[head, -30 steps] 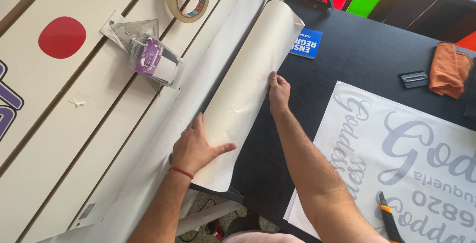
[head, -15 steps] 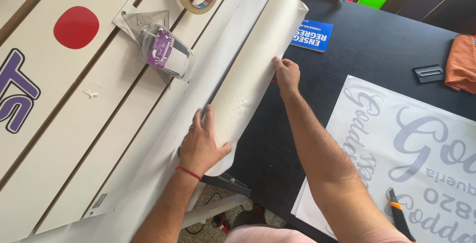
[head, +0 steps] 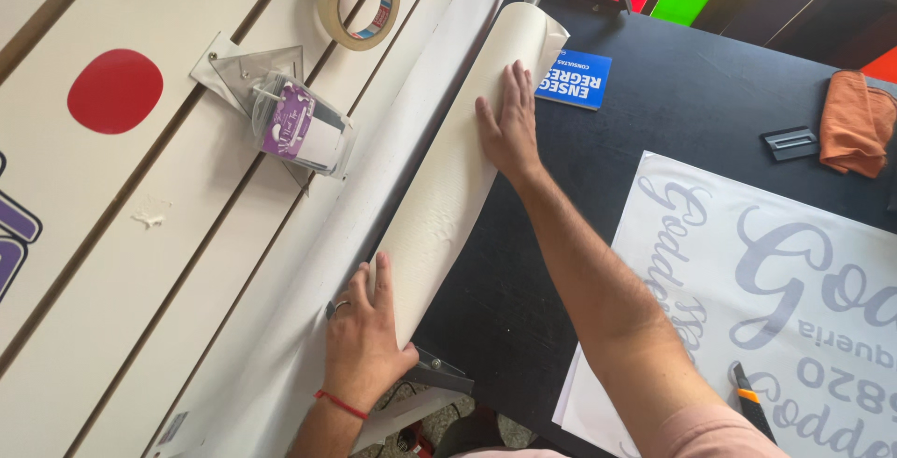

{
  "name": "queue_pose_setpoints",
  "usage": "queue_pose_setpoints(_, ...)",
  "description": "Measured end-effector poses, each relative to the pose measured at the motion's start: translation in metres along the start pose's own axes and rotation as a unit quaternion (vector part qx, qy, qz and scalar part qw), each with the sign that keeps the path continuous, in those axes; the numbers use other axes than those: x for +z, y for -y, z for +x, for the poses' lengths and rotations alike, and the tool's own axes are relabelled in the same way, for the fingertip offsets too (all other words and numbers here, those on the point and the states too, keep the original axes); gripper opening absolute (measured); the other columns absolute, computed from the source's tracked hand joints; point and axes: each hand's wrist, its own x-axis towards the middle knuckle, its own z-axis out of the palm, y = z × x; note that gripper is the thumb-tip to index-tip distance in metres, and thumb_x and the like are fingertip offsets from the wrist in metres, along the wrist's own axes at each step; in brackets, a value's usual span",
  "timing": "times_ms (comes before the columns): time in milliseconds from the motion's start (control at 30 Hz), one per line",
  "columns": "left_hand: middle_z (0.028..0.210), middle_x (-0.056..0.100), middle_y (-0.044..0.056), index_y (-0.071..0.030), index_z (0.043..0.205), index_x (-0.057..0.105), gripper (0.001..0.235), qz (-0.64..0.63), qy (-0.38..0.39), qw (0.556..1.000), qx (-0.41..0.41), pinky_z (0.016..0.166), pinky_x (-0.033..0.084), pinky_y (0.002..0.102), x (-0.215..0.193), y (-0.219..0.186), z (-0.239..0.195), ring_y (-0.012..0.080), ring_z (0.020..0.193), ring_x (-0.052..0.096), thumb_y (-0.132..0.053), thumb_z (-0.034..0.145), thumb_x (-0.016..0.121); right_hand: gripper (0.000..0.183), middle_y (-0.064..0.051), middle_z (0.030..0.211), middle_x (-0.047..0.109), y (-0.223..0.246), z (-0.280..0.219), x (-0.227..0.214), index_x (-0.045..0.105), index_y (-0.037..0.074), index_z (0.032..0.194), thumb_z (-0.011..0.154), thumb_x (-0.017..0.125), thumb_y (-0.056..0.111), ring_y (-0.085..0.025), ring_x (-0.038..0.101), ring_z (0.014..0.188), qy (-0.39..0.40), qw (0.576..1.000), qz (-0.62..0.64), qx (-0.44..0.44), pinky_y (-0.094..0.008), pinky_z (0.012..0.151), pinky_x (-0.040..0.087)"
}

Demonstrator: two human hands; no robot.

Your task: The person unrolls a sheet of transfer paper over a printed vinyl decal on a table, smooths it down by hand, uses a utility knife to cut a section, and then uses a squeegee to press the transfer paper firmly against the vinyl surface.

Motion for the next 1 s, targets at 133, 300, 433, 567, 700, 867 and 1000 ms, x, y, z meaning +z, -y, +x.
queue_pose_setpoints(133,0.164,0.048,0.022,-0.01,0.18,0.021,0.155,-0.044,-0.035,0.998,0.017,0.097,0.064,0.045,0.005,0.009,0.002,0.0392,0.12,0.073,-0.046,0.054,0.103,0.088,-0.016,0.192,0.012,-0.041,0.062,-0.001,0.02,0.004,0.182,0.116,0.053,0.052,-0.033,0.008,0.178,-0.019,0.999,0.005,0.044,-0.048,0.144,0.007)
queue_pose_setpoints(300,0.165,0.046,0.023,-0.01,0.18,0.018,0.152,-0.029,-0.003,0.999,0.014,0.098,0.066,0.045,-0.002,0.007,0.002,0.0357,0.125,0.071,-0.051,0.062,0.104,0.076,-0.016,0.17,0.052,-0.083,0.112,-0.041,0.049,0.009,0.168,0.108,0.086,0.036,-0.034,0.048,0.16,-0.235,0.965,0.091,0.073,-0.051,0.133,0.038)
queue_pose_setpoints(433,0.167,0.044,0.022,-0.013,0.181,0.016,0.153,-0.025,0.02,0.999,0.006,0.098,0.067,0.044,0.0,0.009,0.003,0.0352,0.12,0.075,-0.056,0.063,0.105,0.058,-0.003,0.125,0.087,-0.063,0.139,-0.084,0.079,0.014,0.136,0.091,0.084,0.05,-0.012,0.084,0.11,-0.129,0.963,0.12,0.204,-0.029,0.095,0.067)
queue_pose_setpoints(567,0.167,0.044,0.022,-0.013,0.181,0.017,0.154,-0.043,0.002,0.999,0.008,0.1,0.065,0.045,0.003,0.009,0.003,0.0369,0.124,0.073,-0.052,0.06,0.104,0.012,0.0,0.104,0.085,-0.049,0.155,-0.107,0.09,0.016,0.108,0.102,0.085,0.026,-0.011,0.081,0.091,-0.051,0.953,0.099,0.283,-0.026,0.077,0.069)
queue_pose_setpoints(700,0.168,0.045,0.021,-0.015,0.181,0.016,0.153,-0.026,0.018,1.0,0.002,0.1,0.066,0.043,0.002,0.009,0.003,0.034,0.125,0.073,-0.056,0.062,0.103,0.011,-0.001,0.115,0.082,-0.041,0.163,-0.123,0.082,0.017,0.114,0.106,0.084,0.025,-0.014,0.082,0.103,0.009,0.925,0.166,0.343,-0.031,0.091,0.07)
queue_pose_setpoints(867,0.172,0.039,0.018,-0.02,0.182,0.009,0.156,-0.052,0.065,0.996,-0.019,0.108,0.062,0.048,-0.003,0.01,0.007,0.0381,0.133,0.067,-0.057,0.065,0.107,0.017,-0.001,0.107,0.077,-0.078,0.175,-0.106,0.084,0.015,0.116,0.106,0.087,0.029,-0.013,0.073,0.096,0.052,0.93,0.135,0.338,-0.03,0.087,0.068)
queue_pose_setpoints(1000,0.168,0.044,0.019,-0.014,0.181,0.018,0.157,-0.032,-0.016,0.999,0.001,0.094,0.065,0.047,0.005,0.012,0.005,0.0395,0.111,0.076,-0.051,0.055,0.103,0.029,-0.001,0.088,0.084,-0.123,0.173,-0.071,0.078,0.02,0.118,0.097,0.094,0.032,-0.008,0.079,0.07,-0.063,0.963,0.128,0.229,-0.024,0.055,0.061)
